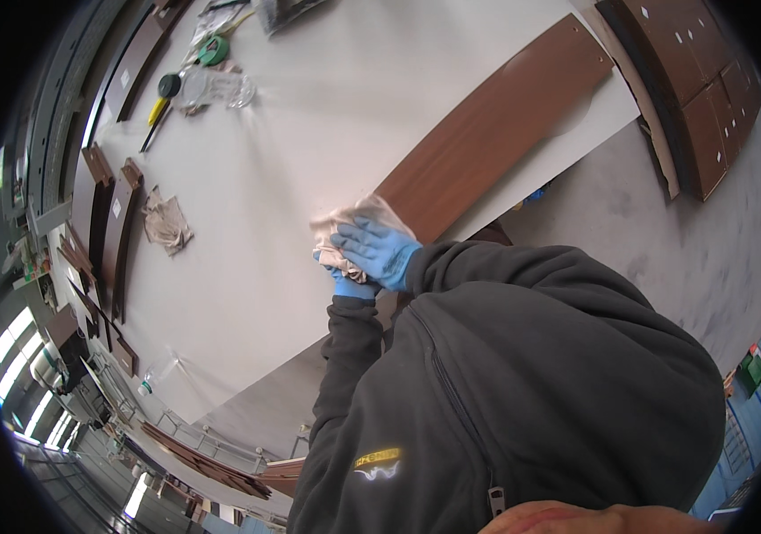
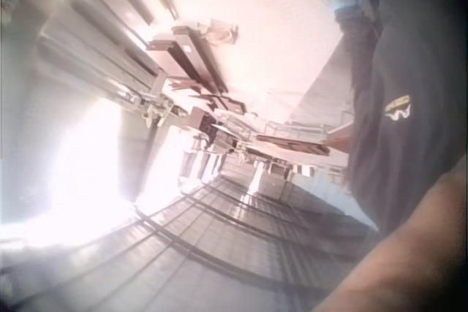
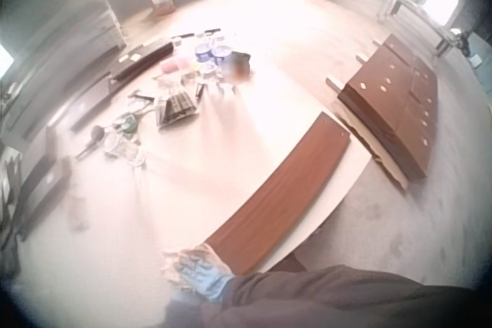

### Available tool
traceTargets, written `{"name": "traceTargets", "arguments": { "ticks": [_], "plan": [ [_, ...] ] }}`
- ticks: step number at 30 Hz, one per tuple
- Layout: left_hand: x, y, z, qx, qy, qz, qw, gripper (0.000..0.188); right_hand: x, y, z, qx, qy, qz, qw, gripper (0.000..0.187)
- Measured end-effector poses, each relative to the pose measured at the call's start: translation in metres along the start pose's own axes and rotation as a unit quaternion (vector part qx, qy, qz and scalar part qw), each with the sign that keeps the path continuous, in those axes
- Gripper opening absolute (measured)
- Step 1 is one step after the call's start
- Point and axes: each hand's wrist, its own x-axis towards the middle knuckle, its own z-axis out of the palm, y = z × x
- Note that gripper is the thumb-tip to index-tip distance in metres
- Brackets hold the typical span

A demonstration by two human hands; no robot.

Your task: The person wipes a large brown wooden panel with a cloth, then moves it to a stack. They repeat the wiping on a smaller panel, apply a brown filler from a tube to a groove, and stack the finished pieces.

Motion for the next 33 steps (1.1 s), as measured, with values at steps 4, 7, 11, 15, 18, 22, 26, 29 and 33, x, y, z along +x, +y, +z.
{"name": "traceTargets", "arguments": {
  "ticks": [4,7,11,15,18,22,26,29,33],
  "plan": [
    [0.004,-0.003,0.009,-0.065,0.167,-0.02,0.984,0.088,-0.011,-0.013,0.017,0.061,-0.067,0.034,0.995,0.042],
    [0.014,-0.008,-0.001,0.861,0.006,-0.096,0.499,0.107,0.002,0.015,-0.015,0.066,-0.208,0.084,0.972,0.039],
    [0.005,-0.013,-0.023,0.987,0.054,0.062,0.136,0.123,0.023,0.051,-0.057,-0.11,0.019,0.123,0.986,0.044],
    [0.005,-0.022,-0.029,0.979,0.074,0.098,0.163,0.111,0.029,0.011,-0.007,-0.132,-0.082,0.207,0.966,0.052],
    [0.006,-0.026,-0.024,0.978,0.079,0.093,0.166,0.113,0.025,-0.035,0.04,-0.028,-0.055,0.108,0.992,0.049],
    [0.005,-0.027,-0.015,0.978,0.095,0.068,0.171,0.115,0.028,-0.053,0.038,0.072,-0.022,0.055,0.996,0.048],
    [0.003,-0.027,-0.004,0.974,0.114,0.016,0.194,0.117,0.018,-0.058,0.007,0.092,-0.072,0.035,0.993,0.043],
    [0.001,-0.03,-0.001,0.955,0.133,-0.138,0.225,0.119,-0.013,-0.061,-0.005,0.111,-0.058,0.022,0.992,0.038],
    [0.0,-0.033,-0.011,0.905,0.117,-0.195,0.361,0.135,-0.064,-0.017,-0.047,0.082,-0.152,0.083,0.981,0.037]
  ]
}}
